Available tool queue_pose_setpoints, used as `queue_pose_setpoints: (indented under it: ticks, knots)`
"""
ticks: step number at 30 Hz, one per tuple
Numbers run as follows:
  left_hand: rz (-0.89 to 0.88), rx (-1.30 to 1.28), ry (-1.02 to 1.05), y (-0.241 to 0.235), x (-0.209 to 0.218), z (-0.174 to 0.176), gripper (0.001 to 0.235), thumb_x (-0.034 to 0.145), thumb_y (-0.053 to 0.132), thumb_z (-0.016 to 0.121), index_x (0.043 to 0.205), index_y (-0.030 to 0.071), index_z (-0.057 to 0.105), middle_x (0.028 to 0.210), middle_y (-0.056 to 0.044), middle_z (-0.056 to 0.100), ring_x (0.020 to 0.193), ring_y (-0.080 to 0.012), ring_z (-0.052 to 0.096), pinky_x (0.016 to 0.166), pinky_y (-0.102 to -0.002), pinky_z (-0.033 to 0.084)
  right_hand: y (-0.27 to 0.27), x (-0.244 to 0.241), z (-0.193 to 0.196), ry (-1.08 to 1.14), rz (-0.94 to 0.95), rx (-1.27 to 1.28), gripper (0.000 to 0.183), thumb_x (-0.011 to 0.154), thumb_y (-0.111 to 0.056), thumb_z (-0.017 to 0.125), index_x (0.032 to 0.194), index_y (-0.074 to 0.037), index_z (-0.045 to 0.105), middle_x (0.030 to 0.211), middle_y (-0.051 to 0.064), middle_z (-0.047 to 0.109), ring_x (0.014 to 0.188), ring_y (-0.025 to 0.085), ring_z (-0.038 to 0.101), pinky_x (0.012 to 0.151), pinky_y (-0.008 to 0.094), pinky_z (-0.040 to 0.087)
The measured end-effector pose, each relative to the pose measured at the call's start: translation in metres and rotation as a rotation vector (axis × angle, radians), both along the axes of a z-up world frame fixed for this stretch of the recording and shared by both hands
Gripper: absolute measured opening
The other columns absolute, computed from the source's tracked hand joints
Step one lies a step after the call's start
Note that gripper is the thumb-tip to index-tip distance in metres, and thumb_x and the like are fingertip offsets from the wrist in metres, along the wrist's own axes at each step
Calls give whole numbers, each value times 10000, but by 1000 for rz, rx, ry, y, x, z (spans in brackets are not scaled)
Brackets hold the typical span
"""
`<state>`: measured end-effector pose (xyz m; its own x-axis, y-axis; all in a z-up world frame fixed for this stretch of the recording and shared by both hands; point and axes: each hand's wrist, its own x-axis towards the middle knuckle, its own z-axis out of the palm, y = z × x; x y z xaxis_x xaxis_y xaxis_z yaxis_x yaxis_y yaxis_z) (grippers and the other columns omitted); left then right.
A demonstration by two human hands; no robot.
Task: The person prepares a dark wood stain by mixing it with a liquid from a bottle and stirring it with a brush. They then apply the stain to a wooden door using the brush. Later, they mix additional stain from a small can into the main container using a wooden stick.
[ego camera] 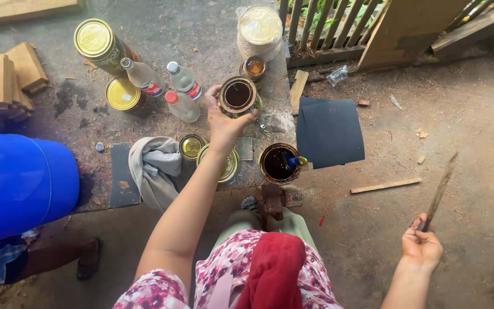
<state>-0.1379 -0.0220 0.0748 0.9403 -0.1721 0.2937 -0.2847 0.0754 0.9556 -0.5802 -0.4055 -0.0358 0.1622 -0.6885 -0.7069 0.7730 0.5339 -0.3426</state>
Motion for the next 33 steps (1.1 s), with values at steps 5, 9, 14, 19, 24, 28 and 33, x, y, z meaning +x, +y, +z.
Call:
queue_pose_setpoints:
  ticks: [5,9,14,19,24,28,33]
  knots:
    - [-104,-69,170,-10,-11,10,862,734,130,943,1364,85,357,1275,-92,607,1201,-177,635,1074,-336,533,39,41,96,244,47,-222,518,961,136,470,1438,-61,509,1127,138,746,1052,220,768,936,331,630]
    - [-111,-49,134,-12,-14,16,858,736,116,934,1377,81,364,1294,-92,578,1216,-191,629,1079,-349,539,-9,22,94,297,22,-511,338,1044,32,657,1369,-29,584,1073,127,757,955,191,731,847,273,577]
    - [-162,40,58,-9,-25,27,901,734,112,931,1419,85,347,1336,-111,544,1243,-203,608,1081,-349,545,-61,10,97,-10,-58,-601,107,1118,-89,642,1195,-38,586,1025,149,734,902,225,734,829,293,617]
    - [-193,155,-19,-7,-35,39,920,662,121,925,1400,114,376,1350,-103,500,1283,-241,575,1127,-397,506,-56,40,97,-18,72,-694,418,1157,-407,520,1161,6,581,961,148,709,834,223,708,780,325,614]
    - [-139,332,-208,-7,-47,43,920,625,110,942,1386,125,426,1349,-116,490,1334,-312,514,1164,-438,440,28,106,158,279,210,-809,637,1031,-611,405,1133,-35,659,782,82,670,647,189,664,587,359,599]
    - [-137,435,-287,-7,-57,44,912,619,111,945,1373,131,432,1360,-127,494,1337,-343,498,1157,-441,439,80,142,187,363,416,-997,487,1057,-460,453,1083,-19,658,810,108,658,606,196,647,505,328,546]
    - [-124,460,-291,-6,-68,42,905,616,111,949,1363,131,439,1376,-131,500,1342,-356,483,1150,-446,439,135,169,219,401,512,-1218,298,1075,-316,547,1115,-25,597,794,96,620,561,173,602,475,288,526]
